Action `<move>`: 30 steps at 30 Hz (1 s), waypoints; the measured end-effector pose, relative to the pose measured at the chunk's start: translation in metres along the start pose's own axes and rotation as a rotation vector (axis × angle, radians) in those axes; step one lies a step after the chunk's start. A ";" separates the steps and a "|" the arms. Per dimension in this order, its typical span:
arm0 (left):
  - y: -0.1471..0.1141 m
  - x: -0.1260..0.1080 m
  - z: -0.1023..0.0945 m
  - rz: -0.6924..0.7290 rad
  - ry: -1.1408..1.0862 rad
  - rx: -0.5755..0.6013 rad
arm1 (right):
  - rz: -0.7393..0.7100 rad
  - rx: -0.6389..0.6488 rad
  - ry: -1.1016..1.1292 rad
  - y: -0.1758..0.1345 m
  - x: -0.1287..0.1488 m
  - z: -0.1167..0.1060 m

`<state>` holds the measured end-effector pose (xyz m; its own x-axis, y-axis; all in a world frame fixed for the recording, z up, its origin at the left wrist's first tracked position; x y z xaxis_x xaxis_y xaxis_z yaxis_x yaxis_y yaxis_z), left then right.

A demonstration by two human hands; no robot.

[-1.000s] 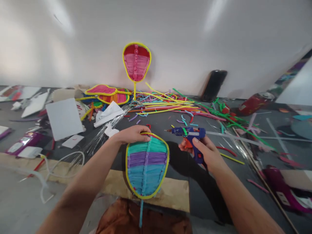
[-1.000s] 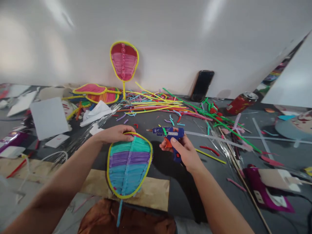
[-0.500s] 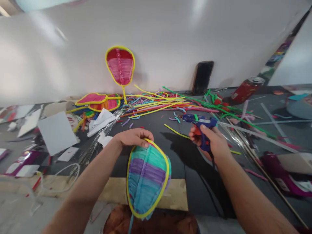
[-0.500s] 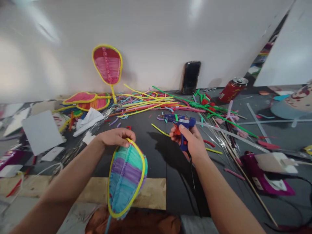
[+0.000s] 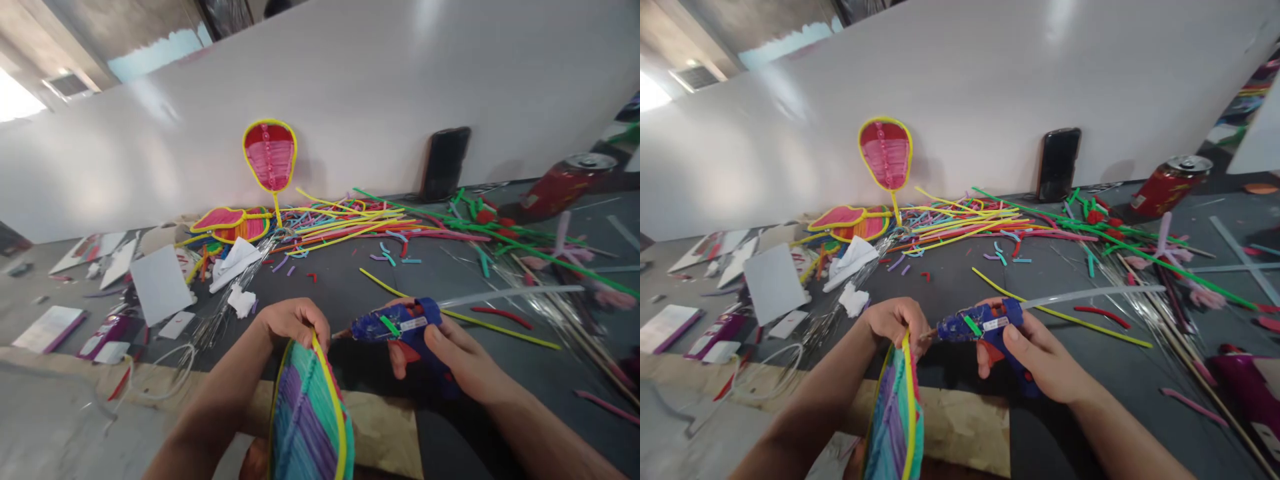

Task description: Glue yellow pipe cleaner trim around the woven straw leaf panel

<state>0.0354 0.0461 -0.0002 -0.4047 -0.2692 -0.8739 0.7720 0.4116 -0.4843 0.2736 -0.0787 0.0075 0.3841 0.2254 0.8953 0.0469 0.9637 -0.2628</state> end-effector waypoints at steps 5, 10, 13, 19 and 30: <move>0.009 0.003 0.004 -0.056 -0.045 -0.013 | 0.011 0.105 -0.072 -0.001 -0.003 0.002; 0.011 0.008 0.004 -0.073 -0.072 -0.046 | -0.052 0.177 -0.093 0.001 -0.007 0.004; 0.009 0.011 0.004 -0.074 -0.110 -0.049 | -0.028 0.113 -0.076 0.000 -0.008 0.004; 0.008 0.013 0.006 0.005 -0.162 0.014 | 0.064 0.070 -0.070 -0.003 -0.008 0.006; 0.011 0.015 0.007 0.095 -0.209 0.005 | 0.054 0.097 -0.142 -0.001 -0.011 0.006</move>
<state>0.0414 0.0410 -0.0187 -0.2199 -0.4043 -0.8878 0.8045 0.4396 -0.3994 0.2640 -0.0813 0.0004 0.2492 0.2889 0.9244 -0.0623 0.9573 -0.2824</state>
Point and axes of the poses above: each hand's wrist, its own y-axis towards the middle knuckle, its own z-axis out of the palm, x = y × z, the point moved 1 cm from there along y, towards the middle knuckle, and after that the axes turned 14 degrees about -x, right-handed, at the moved point
